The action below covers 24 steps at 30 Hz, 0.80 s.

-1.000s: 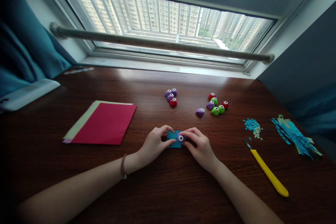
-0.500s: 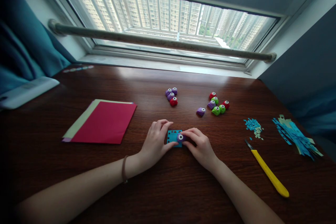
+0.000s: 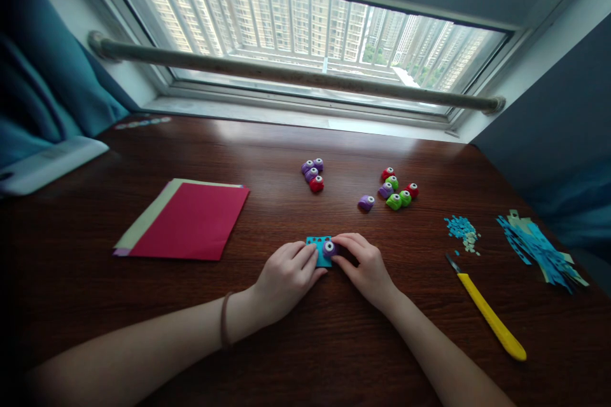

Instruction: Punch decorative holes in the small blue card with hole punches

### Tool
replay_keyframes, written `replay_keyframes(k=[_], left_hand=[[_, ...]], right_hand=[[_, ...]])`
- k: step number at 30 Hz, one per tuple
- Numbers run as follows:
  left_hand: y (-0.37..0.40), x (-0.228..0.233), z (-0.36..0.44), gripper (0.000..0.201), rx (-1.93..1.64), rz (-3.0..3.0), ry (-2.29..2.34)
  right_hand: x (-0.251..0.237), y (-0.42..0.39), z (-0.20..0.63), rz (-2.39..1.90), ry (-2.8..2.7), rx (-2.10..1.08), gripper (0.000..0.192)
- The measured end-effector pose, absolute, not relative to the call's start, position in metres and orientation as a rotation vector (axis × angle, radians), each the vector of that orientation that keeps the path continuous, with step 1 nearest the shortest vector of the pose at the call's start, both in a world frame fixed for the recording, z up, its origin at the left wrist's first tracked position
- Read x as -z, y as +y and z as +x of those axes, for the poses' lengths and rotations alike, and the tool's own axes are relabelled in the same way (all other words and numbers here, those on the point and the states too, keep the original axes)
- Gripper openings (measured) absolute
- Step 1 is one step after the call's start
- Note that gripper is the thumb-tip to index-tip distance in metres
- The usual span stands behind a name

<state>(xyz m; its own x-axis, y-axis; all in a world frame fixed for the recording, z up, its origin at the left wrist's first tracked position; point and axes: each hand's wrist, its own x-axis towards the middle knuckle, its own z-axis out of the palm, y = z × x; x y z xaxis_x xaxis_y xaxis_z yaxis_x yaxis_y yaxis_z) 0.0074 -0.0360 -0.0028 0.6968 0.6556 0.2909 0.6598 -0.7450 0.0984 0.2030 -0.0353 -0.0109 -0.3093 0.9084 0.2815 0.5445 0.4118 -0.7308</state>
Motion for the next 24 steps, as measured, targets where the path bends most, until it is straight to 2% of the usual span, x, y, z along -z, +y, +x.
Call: replay_keyframes(k=[24], left_hand=[[-0.0345,0.0028,0.0066,0.023,0.507,-2.852,-1.096]], right_hand=[[0.0138,-0.0356,0.2012,-1.230,-2.005,-0.637,0.027]])
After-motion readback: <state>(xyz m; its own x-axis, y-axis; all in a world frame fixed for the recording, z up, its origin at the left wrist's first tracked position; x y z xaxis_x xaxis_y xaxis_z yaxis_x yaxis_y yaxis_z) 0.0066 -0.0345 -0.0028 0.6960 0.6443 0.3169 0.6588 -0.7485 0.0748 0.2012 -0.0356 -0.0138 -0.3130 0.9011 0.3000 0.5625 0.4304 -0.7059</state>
